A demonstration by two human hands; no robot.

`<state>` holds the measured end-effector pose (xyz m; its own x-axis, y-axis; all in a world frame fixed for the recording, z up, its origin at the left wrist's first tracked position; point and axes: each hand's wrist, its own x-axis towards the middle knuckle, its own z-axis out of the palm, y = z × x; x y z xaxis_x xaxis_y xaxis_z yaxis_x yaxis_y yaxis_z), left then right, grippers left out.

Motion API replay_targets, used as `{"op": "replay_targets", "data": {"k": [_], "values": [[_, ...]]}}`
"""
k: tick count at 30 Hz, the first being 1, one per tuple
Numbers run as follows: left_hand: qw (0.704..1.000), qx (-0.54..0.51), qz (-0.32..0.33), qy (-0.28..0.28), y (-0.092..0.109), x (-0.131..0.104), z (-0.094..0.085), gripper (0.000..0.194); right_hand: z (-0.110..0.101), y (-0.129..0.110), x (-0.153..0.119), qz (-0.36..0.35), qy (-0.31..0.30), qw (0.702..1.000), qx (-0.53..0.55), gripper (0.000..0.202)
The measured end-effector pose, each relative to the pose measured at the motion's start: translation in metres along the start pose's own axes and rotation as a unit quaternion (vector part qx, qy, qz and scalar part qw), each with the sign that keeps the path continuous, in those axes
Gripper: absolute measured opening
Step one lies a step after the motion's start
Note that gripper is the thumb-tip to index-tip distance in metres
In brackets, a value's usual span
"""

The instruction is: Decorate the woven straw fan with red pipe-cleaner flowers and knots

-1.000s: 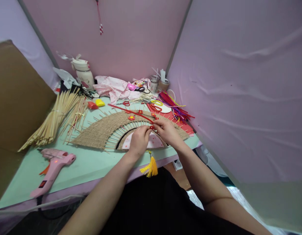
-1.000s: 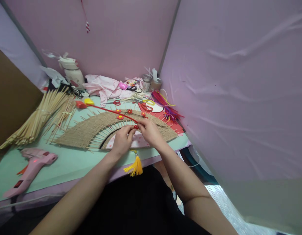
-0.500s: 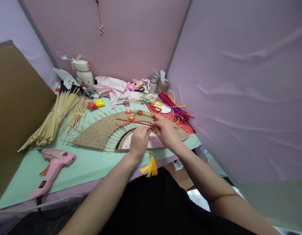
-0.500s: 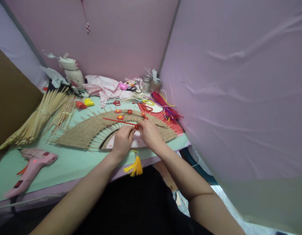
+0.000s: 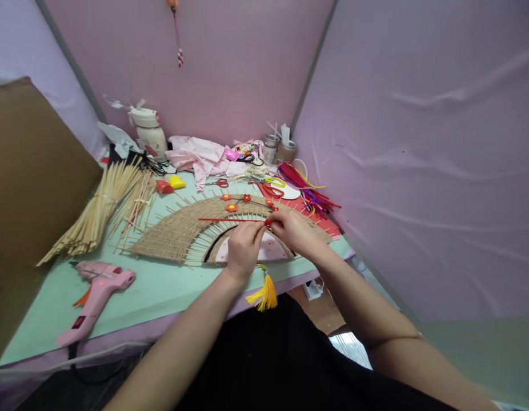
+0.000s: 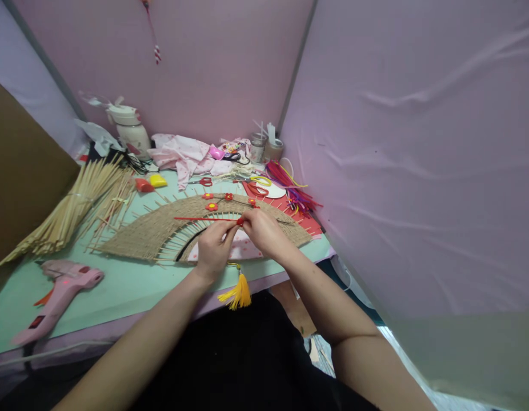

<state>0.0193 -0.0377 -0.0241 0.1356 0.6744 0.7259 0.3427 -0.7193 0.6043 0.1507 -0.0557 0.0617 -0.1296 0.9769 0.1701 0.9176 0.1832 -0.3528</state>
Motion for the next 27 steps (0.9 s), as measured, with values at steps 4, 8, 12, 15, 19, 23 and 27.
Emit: {"op": "replay_targets", "data": {"k": [4, 8, 12, 15, 19, 23, 27], "values": [[0.999, 0.032, 0.017, 0.001, 0.0, 0.0, 0.0, 0.016, 0.0, -0.001, 0.001, 0.007, -0.006, 1.0, -0.009, 0.02], [0.998, 0.053, -0.01, -0.015, 0.0, -0.001, 0.0, 0.017, 0.001, -0.002, 0.002, 0.007, -0.012, 1.0, -0.023, 0.02], [0.997, 0.019, -0.078, -0.022, 0.0, 0.001, 0.001, 0.021, 0.001, 0.0, 0.002, -0.004, -0.017, 1.0, 0.005, 0.018], [0.993, -0.033, -0.108, -0.032, 0.0, 0.003, 0.0, 0.015, 0.004, 0.004, 0.004, -0.004, -0.019, 0.998, 0.058, 0.016], [0.973, -0.108, -0.205, -0.014, 0.003, 0.01, -0.006, 0.015, 0.011, 0.014, 0.003, -0.004, 0.027, 0.984, 0.177, 0.015], [0.934, -0.19, -0.304, 0.004, 0.006, 0.017, -0.013, 0.019, 0.013, 0.019, -0.004, -0.061, 0.1, 0.976, 0.184, 0.027], [0.926, -0.218, -0.307, 0.023, 0.007, 0.019, -0.017, 0.022, 0.012, 0.013, -0.008, -0.062, 0.111, 0.978, 0.167, 0.022]]}}
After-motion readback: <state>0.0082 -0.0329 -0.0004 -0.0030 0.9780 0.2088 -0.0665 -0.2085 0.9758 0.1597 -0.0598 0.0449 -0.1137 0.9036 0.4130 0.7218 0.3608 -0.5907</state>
